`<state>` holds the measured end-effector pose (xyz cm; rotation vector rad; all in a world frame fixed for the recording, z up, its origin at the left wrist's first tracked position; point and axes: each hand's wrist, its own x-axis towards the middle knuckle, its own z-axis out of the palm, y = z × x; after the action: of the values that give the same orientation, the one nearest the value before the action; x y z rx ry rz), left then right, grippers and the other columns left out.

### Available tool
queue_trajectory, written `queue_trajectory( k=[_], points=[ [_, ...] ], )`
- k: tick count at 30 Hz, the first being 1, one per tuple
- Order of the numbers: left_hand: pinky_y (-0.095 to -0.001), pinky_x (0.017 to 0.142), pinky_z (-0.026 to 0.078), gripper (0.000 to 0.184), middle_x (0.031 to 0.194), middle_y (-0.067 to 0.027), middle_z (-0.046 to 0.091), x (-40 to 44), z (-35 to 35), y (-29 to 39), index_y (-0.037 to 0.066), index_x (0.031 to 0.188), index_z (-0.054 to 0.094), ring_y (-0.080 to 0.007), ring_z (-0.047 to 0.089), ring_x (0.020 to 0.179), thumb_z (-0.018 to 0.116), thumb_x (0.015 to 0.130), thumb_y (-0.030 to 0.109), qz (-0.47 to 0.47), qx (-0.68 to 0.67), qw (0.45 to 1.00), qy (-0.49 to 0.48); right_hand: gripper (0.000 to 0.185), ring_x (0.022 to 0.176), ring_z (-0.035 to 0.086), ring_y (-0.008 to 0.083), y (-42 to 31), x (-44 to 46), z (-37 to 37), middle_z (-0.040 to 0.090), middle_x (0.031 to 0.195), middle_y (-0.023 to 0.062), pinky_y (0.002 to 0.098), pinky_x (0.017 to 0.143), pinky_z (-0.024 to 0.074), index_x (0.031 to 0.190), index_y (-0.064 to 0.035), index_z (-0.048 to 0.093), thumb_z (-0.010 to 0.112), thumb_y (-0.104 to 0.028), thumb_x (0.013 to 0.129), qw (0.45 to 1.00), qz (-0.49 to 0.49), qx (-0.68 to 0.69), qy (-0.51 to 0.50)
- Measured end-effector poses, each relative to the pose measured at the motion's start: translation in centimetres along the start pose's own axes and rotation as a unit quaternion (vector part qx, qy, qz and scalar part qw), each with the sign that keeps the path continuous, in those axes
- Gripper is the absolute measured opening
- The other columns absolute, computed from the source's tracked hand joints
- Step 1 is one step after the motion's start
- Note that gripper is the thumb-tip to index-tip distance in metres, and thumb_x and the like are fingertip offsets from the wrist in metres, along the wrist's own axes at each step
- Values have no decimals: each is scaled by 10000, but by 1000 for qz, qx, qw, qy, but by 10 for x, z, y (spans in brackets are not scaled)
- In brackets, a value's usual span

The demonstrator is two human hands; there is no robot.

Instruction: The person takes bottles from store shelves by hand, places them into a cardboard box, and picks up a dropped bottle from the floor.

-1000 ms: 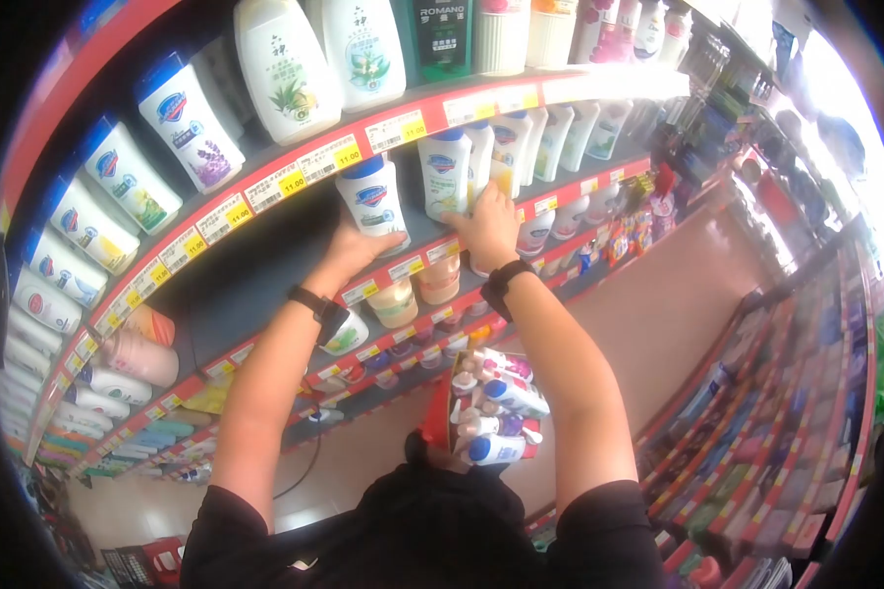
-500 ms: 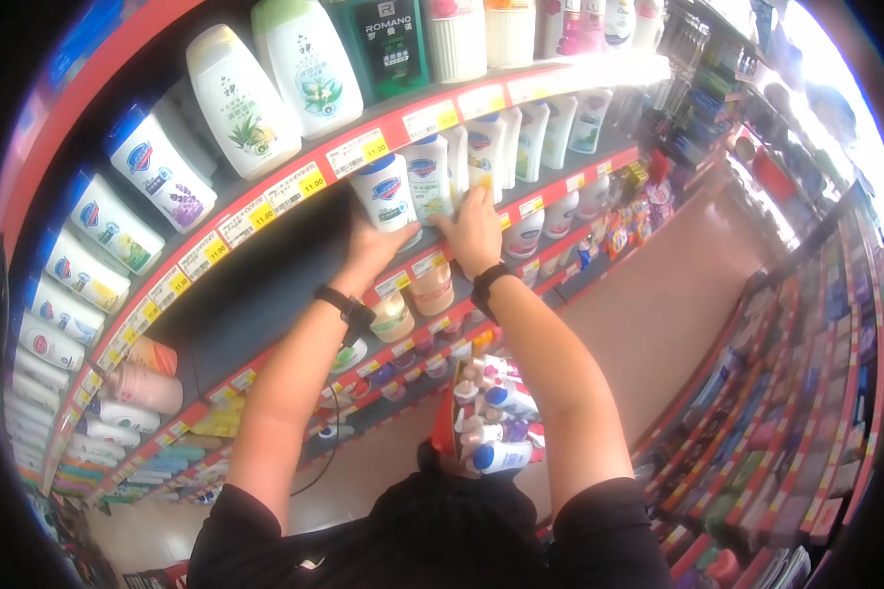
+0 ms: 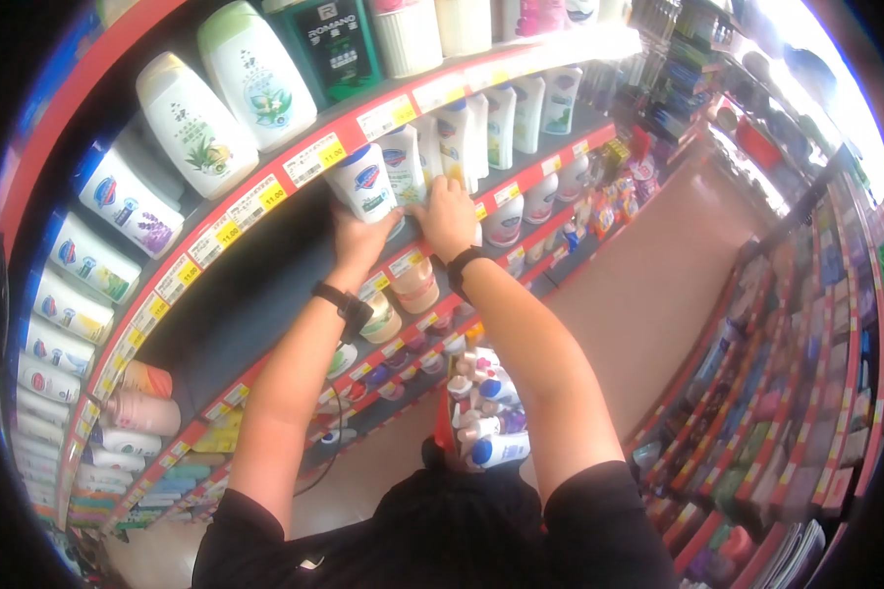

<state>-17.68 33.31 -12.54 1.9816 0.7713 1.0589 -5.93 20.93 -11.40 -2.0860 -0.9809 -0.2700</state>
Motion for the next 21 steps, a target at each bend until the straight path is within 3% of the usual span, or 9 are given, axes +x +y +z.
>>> queue_trajectory(
  k=[1, 2, 6, 7, 12, 15, 17, 19, 21],
  points=[
    [-515, 1128, 409, 1266, 1495, -319, 423, 0, 0, 0, -17, 1560, 160, -466, 446, 1393, 960, 662, 378, -22, -8, 1000, -20, 509, 1033, 638, 414, -1, 0, 0, 634, 1086, 209, 490, 886, 519, 1064, -9, 559, 840, -353, 816, 1000, 8, -2, -6],
    [-517, 1123, 411, 1269, 1494, -320, 425, -3, -2, 6, -19, 1561, 157, -470, 453, 1385, 960, 664, 384, -22, 3, 1000, -9, 516, 1027, 642, 413, 1, 0, 2, 635, 1087, 207, 488, 881, 522, 1061, -11, 561, 848, -357, 807, 1000, 3, 2, 2],
    [-497, 1111, 423, 1198, 1437, -334, 473, 0, 0, -6, -64, 1518, 234, -470, 494, 1342, 955, 677, 390, 24, 3, 1000, 1, 496, 1015, 633, 419, 10, -4, 9, 628, 1060, 208, 492, 870, 516, 1042, -17, 562, 836, -365, 820, 999, -7, 30, 22],
    [-501, 1095, 435, 1188, 1404, -339, 496, -1, -2, -3, -75, 1499, 250, -472, 515, 1315, 951, 677, 417, -1, 24, 1000, -5, 480, 1010, 627, 419, 12, -7, 6, 624, 1036, 200, 490, 864, 510, 1025, -19, 563, 824, -375, 837, 998, -10, 54, 32],
    [-503, 1061, 459, 1117, 1353, -319, 543, -1, -5, -3, -60, 1441, 327, -457, 564, 1261, 950, 669, 452, 29, 55, 998, 6, 354, 1089, 639, 381, 19, -54, -55, 655, 1114, 165, 437, 933, 515, 1094, -43, 641, 752, -305, 884, 993, -26, 112, 31],
    [-455, 1065, 464, 988, 1344, -245, 576, 1, -9, -8, -35, 1424, 402, -354, 607, 1223, 954, 713, 371, 47, -28, 998, -18, 275, 963, 711, 239, 61, -102, -95, 695, 1056, 112, 351, 809, 557, 1115, -32, 653, 730, -206, 917, 987, 18, 159, 5],
    [-426, 1093, 444, 972, 1377, -204, 556, -6, -13, 3, -44, 1479, 374, -278, 580, 1236, 944, 759, 275, 68, -67, 995, -15, 245, 930, 709, 159, 107, -139, -114, 723, 1011, 92, 322, 810, 562, 1128, -30, 660, 722, -177, 942, 970, 82, 228, -8],
    [-409, 1143, 394, 1016, 1437, -224, 509, -7, -16, -1, -62, 1514, 334, -278, 530, 1313, 938, 773, 283, 107, -65, 992, 5, 236, 909, 697, 130, 153, -182, -133, 736, 972, 84, 314, 822, 566, 1133, -26, 665, 712, -177, 958, 936, 207, 284, -26],
    [-415, 1188, 337, 983, 1493, -247, 461, -27, -23, 13, -75, 1542, 279, -293, 473, 1382, 889, 839, 245, 143, -29, 989, 26, 234, 904, 687, 126, 207, -232, -144, 733, 958, 85, 313, 826, 562, 1121, -23, 675, 713, -183, 955, 955, 232, 182, -9]
  ],
)
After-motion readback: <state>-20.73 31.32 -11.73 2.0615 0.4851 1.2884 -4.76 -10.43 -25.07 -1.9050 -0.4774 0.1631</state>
